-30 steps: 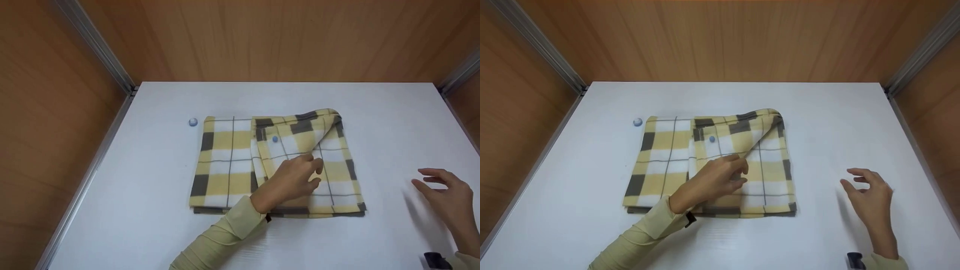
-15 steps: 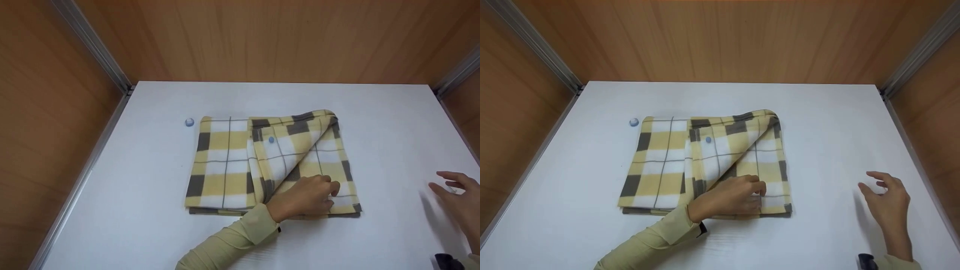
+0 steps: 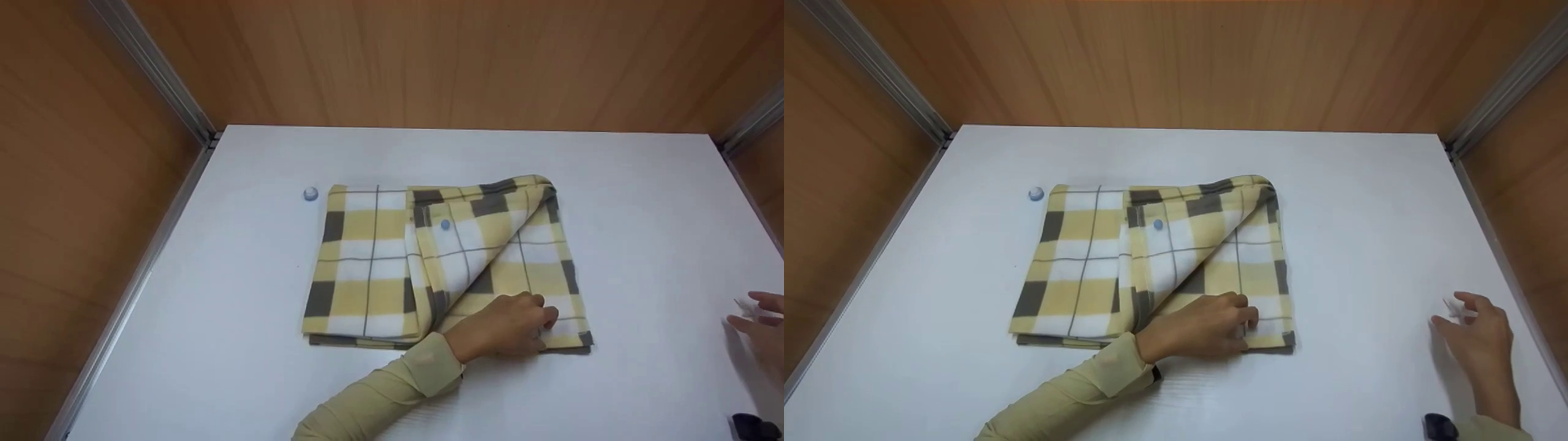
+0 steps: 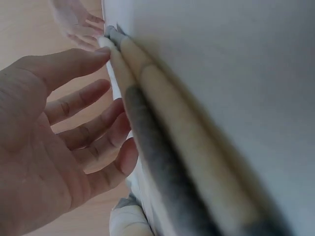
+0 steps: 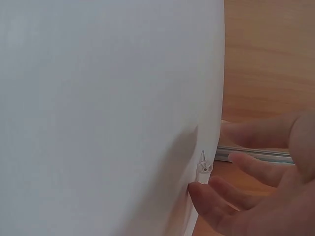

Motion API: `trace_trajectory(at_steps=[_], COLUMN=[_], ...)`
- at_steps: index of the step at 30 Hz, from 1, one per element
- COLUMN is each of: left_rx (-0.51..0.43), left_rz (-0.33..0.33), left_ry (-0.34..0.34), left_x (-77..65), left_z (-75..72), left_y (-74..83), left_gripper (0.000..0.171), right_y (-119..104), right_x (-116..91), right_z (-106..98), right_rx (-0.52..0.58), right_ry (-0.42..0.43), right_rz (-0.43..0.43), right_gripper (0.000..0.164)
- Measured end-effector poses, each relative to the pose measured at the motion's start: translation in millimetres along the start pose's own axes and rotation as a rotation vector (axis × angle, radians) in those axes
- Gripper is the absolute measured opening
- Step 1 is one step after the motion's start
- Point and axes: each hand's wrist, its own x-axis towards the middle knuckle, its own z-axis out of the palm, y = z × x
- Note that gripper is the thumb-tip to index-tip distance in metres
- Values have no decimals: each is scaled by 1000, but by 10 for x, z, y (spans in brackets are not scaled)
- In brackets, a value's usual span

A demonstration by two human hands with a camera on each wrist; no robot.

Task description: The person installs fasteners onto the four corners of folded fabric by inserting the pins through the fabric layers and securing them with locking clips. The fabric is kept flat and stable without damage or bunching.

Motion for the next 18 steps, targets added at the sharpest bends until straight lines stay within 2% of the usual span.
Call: trace_trajectory(at_steps=[3, 8, 14, 18], left_rx=[-2, -3, -11, 43], left_rz=[2, -4, -6, 1], left_ry=[-15, -7, -3, -11], left_x=[16, 39, 62, 74], left_z=[-6, 6, 32, 40], left_y=[14, 38, 50, 80], left_gripper=[25, 25, 20, 24], right_y=[78, 39, 24, -21], right_x=[66, 22, 40, 16], right_z=[43, 68, 108, 90], right_rx=[-11, -42, -72, -105], right_ry=[33, 108, 128, 136], right_rz=[21, 42, 76, 36], right_gripper=[67, 57, 51, 47])
